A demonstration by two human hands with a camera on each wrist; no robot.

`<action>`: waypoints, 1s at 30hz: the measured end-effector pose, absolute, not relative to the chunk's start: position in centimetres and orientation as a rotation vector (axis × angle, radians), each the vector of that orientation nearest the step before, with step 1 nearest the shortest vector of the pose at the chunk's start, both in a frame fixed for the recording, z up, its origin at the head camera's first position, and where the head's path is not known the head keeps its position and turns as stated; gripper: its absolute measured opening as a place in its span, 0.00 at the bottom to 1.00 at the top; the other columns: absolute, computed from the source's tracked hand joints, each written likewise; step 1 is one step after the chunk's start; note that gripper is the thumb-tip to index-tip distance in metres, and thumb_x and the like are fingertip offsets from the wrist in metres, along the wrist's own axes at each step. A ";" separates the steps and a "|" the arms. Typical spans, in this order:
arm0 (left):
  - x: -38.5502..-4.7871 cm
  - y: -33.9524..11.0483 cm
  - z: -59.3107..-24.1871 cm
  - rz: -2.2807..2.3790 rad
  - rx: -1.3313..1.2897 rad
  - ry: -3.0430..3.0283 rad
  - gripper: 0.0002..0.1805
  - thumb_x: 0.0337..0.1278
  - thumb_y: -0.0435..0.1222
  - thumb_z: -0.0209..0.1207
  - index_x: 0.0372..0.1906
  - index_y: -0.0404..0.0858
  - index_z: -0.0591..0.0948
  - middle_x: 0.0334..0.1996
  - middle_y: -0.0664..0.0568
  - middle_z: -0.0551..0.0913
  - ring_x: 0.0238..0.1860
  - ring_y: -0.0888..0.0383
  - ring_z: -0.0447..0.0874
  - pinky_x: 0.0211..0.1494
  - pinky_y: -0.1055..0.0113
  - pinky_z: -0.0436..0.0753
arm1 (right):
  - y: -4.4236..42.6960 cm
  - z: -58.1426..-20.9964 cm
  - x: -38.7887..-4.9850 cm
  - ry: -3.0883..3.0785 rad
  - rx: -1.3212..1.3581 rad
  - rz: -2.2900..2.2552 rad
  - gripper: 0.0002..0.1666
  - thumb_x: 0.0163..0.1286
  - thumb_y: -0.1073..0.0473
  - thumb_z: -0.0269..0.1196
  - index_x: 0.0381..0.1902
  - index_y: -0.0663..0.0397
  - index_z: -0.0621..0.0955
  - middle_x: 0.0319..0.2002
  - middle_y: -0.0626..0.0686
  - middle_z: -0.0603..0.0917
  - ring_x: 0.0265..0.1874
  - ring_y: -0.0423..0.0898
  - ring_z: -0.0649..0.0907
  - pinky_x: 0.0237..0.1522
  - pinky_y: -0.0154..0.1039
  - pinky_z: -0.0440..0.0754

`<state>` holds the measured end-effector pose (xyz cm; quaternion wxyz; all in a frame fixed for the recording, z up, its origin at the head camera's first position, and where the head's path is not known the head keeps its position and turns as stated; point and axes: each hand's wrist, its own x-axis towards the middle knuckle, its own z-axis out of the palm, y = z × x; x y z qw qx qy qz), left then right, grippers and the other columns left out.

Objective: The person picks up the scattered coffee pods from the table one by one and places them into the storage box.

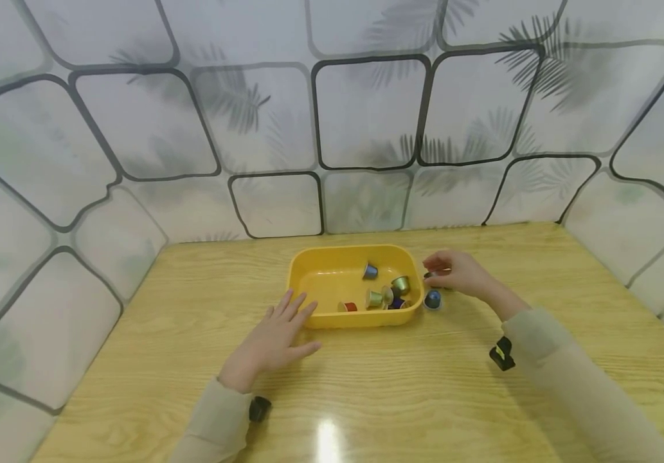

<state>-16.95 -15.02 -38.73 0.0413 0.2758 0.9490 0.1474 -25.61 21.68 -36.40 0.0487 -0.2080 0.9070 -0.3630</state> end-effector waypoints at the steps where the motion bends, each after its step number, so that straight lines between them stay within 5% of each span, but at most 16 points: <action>1: -17.0 -15.0 -38.7 0.450 0.846 2.907 0.39 0.56 0.57 0.47 0.68 0.43 0.54 0.68 0.46 0.45 0.67 0.49 0.30 0.62 0.45 0.47 | 21.8 -36.5 -25.6 2.757 -0.636 -1.119 0.26 0.56 0.59 0.64 0.49 0.71 0.73 0.47 0.66 0.75 0.46 0.58 0.75 0.46 0.48 0.73; 30: -16.9 -15.0 -38.6 0.435 0.836 2.899 0.39 0.56 0.58 0.46 0.68 0.43 0.52 0.68 0.46 0.45 0.67 0.49 0.30 0.62 0.45 0.47 | 22.6 -39.2 -25.4 2.715 -0.657 -1.087 0.22 0.56 0.64 0.63 0.46 0.73 0.74 0.44 0.66 0.77 0.44 0.58 0.76 0.44 0.45 0.75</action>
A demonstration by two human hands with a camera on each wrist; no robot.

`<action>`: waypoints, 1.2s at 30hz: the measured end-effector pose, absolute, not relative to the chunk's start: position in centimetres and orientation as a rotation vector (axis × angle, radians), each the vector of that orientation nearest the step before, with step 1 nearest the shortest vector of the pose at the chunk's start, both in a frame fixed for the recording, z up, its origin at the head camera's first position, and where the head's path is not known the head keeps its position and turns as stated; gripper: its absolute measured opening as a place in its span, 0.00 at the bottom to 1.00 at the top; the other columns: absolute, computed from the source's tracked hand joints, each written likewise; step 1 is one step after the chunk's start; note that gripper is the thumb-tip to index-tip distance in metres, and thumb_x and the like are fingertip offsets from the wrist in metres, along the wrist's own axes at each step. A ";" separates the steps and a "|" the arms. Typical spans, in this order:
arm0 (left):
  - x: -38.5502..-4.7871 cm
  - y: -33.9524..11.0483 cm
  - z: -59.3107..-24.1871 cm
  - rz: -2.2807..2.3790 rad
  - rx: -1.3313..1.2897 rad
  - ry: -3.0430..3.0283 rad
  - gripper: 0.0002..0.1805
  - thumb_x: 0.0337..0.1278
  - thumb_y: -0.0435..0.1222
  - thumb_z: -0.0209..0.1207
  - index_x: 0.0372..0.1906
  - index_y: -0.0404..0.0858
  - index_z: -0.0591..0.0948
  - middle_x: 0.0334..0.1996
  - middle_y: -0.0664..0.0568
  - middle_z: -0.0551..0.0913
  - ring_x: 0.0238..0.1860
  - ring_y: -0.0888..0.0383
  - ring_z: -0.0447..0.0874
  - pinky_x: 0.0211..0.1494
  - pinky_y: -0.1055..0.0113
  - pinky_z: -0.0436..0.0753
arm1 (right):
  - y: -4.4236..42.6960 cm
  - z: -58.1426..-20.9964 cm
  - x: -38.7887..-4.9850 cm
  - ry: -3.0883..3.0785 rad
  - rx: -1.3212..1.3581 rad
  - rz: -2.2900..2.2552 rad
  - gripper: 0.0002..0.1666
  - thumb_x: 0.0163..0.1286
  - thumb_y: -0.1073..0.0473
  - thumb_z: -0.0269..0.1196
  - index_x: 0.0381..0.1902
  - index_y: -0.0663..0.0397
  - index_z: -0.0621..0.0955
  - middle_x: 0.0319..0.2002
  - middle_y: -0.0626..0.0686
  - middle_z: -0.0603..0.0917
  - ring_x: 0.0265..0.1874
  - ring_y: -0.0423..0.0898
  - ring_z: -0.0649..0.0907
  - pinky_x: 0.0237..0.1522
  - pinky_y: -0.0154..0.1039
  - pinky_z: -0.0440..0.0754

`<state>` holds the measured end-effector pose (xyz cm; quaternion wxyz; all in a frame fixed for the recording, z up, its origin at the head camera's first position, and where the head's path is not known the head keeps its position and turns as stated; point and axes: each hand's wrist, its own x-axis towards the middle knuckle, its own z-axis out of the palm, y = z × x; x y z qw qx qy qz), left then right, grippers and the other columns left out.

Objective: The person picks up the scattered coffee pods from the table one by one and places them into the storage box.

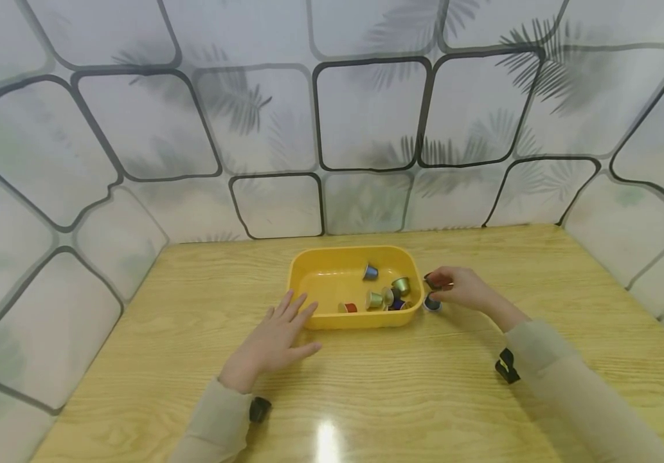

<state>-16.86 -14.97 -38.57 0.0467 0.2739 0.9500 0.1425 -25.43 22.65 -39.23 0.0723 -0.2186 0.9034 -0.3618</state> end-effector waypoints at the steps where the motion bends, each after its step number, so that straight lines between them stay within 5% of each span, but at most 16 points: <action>1: -16.9 -15.0 -38.6 0.438 0.841 2.901 0.39 0.56 0.58 0.46 0.68 0.43 0.53 0.68 0.46 0.45 0.67 0.49 0.31 0.62 0.45 0.47 | 22.6 -39.3 -25.4 2.716 -0.656 -1.081 0.22 0.56 0.63 0.63 0.46 0.72 0.74 0.44 0.66 0.77 0.44 0.58 0.76 0.44 0.46 0.75; 16: -16.9 -15.0 -38.6 0.423 0.862 2.911 0.39 0.56 0.58 0.45 0.68 0.43 0.52 0.68 0.45 0.45 0.67 0.48 0.31 0.62 0.45 0.48 | 22.6 -39.8 -25.4 2.796 -0.657 -0.883 0.22 0.54 0.61 0.65 0.44 0.69 0.75 0.41 0.63 0.79 0.41 0.57 0.77 0.43 0.49 0.74; 36: -16.8 -15.0 -38.5 0.446 0.864 2.909 0.39 0.57 0.58 0.45 0.68 0.41 0.53 0.68 0.44 0.45 0.67 0.48 0.31 0.61 0.44 0.48 | 22.5 -40.0 -25.5 2.788 -0.703 -0.728 0.17 0.50 0.64 0.66 0.38 0.65 0.78 0.30 0.52 0.79 0.30 0.46 0.75 0.33 0.42 0.73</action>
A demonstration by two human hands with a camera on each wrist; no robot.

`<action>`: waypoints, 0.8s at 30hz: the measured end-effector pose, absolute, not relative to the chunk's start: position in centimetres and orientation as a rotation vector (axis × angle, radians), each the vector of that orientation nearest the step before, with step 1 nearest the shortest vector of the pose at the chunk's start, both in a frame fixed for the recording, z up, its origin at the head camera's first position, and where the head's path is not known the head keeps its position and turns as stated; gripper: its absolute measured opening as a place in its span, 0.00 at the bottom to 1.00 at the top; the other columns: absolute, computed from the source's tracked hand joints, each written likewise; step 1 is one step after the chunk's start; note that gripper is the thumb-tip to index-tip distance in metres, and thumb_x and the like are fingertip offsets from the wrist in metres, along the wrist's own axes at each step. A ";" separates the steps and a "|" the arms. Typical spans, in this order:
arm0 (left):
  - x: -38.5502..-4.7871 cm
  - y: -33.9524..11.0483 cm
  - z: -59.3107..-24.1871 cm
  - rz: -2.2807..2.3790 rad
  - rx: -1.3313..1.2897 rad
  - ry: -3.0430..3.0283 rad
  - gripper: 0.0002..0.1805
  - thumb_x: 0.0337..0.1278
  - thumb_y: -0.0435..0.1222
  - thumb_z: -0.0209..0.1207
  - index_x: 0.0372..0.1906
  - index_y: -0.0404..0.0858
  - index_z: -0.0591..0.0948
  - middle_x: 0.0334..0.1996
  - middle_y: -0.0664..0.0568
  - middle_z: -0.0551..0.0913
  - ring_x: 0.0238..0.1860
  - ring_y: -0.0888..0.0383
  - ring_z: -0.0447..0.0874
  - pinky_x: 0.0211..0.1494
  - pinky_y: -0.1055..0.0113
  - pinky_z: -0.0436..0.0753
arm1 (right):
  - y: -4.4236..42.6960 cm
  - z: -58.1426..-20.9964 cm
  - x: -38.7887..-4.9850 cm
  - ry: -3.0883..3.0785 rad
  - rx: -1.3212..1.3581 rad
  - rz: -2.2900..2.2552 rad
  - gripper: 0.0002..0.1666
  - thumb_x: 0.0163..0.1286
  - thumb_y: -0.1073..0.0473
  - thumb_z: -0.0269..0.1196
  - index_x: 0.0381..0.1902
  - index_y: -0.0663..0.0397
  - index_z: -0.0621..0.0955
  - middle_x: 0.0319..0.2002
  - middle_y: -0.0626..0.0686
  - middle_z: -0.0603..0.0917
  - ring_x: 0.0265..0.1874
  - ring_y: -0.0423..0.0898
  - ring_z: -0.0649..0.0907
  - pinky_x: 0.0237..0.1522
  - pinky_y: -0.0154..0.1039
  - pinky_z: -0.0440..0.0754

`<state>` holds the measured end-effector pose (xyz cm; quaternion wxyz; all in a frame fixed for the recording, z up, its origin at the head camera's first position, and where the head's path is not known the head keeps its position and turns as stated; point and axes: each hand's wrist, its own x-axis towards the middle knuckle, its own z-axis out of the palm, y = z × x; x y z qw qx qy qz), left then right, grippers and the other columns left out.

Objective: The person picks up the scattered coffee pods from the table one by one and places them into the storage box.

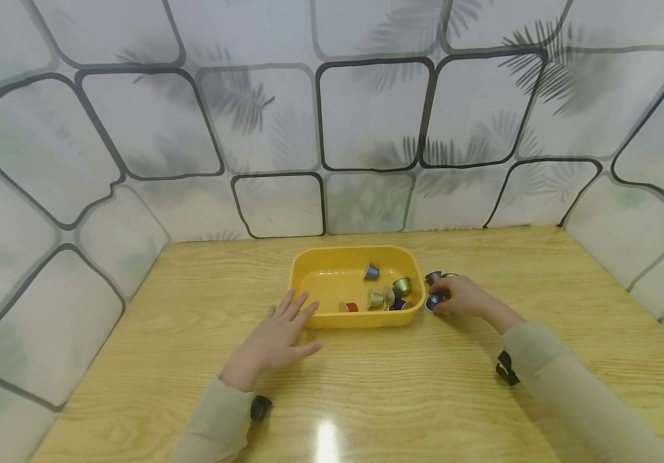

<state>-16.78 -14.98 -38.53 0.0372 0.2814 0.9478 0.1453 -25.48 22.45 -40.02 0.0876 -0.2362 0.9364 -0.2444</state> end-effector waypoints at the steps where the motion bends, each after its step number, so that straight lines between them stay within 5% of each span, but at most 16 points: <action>1: -16.8 -15.0 -38.6 0.447 0.864 2.911 0.39 0.57 0.57 0.45 0.68 0.41 0.53 0.68 0.44 0.46 0.67 0.48 0.31 0.61 0.44 0.48 | 22.5 -40.0 -25.5 2.789 -0.708 -0.722 0.16 0.50 0.64 0.66 0.38 0.65 0.78 0.30 0.51 0.79 0.29 0.46 0.75 0.32 0.42 0.73; 24: -17.0 -14.9 -38.9 0.436 0.825 2.908 0.39 0.56 0.57 0.47 0.68 0.43 0.52 0.68 0.47 0.44 0.67 0.50 0.30 0.62 0.46 0.46 | 23.5 -36.3 -25.5 2.873 -0.641 -0.870 0.18 0.56 0.60 0.63 0.43 0.65 0.77 0.41 0.60 0.79 0.43 0.58 0.76 0.46 0.53 0.72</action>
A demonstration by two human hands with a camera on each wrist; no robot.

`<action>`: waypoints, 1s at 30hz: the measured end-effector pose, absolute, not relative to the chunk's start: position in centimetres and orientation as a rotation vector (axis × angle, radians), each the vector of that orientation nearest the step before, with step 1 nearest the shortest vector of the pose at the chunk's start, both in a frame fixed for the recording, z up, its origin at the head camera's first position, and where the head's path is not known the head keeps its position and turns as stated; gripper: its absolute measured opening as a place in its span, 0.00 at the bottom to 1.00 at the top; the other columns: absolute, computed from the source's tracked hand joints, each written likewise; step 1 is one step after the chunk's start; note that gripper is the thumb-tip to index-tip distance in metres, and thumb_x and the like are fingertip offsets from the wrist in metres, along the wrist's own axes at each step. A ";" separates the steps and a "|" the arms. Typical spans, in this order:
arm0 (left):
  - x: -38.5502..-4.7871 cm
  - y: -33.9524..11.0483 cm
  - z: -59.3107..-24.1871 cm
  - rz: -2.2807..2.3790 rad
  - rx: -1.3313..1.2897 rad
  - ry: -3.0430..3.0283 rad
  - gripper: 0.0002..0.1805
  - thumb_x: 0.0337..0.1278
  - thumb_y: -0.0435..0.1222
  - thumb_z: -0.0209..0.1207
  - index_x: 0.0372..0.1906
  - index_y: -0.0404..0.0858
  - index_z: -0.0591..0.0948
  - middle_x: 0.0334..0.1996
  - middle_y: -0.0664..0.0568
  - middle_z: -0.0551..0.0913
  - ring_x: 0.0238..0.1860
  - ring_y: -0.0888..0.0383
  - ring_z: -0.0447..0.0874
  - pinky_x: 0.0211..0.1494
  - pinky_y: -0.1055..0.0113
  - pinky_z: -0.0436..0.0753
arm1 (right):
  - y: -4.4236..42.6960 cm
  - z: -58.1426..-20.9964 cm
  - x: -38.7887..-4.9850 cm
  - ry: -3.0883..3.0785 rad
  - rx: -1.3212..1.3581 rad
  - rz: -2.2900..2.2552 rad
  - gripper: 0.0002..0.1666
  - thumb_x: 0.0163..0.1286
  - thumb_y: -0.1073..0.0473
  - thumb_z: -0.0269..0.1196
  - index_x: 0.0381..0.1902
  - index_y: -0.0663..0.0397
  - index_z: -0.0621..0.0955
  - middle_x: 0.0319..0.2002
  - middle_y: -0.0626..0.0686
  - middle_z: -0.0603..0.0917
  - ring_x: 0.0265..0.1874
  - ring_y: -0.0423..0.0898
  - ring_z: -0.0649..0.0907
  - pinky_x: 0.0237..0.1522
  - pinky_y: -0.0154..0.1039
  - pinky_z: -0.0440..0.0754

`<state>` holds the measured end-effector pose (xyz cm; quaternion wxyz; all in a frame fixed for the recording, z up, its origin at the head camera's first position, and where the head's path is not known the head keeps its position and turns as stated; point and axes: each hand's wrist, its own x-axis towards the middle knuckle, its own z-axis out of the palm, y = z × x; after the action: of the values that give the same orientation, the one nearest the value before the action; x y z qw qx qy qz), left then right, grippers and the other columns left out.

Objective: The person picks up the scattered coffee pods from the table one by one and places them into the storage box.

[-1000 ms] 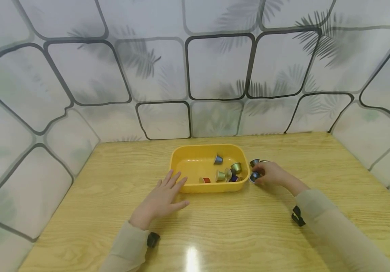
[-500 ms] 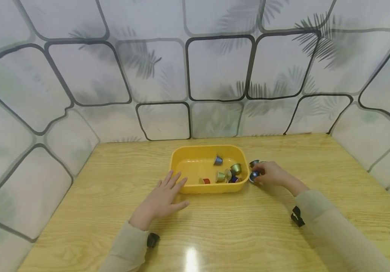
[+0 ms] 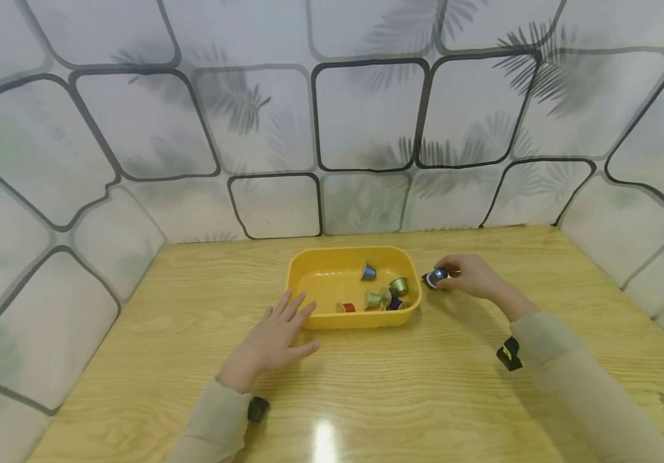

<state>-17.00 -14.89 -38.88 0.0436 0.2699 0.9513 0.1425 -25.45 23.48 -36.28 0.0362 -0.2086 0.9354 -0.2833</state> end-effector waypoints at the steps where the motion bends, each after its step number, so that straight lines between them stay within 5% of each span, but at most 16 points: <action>1: -17.0 -14.9 -38.9 0.435 0.825 2.908 0.39 0.56 0.57 0.47 0.68 0.44 0.52 0.68 0.47 0.44 0.67 0.50 0.30 0.62 0.46 0.46 | 23.5 -36.2 -25.5 2.871 -0.633 -0.866 0.19 0.57 0.60 0.63 0.44 0.65 0.77 0.41 0.60 0.79 0.44 0.58 0.76 0.46 0.52 0.72; 30: -16.9 -15.0 -38.8 0.443 0.867 2.917 0.39 0.57 0.57 0.46 0.68 0.41 0.53 0.68 0.45 0.45 0.67 0.47 0.32 0.61 0.44 0.48 | 19.1 -35.6 -26.7 2.790 -0.680 -1.103 0.24 0.58 0.58 0.62 0.50 0.66 0.75 0.44 0.61 0.78 0.46 0.57 0.76 0.45 0.46 0.74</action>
<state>-16.91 -14.99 -38.79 0.0331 0.2819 0.9480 0.1439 -26.73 19.09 -35.62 0.0328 -0.2208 0.9064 -0.3585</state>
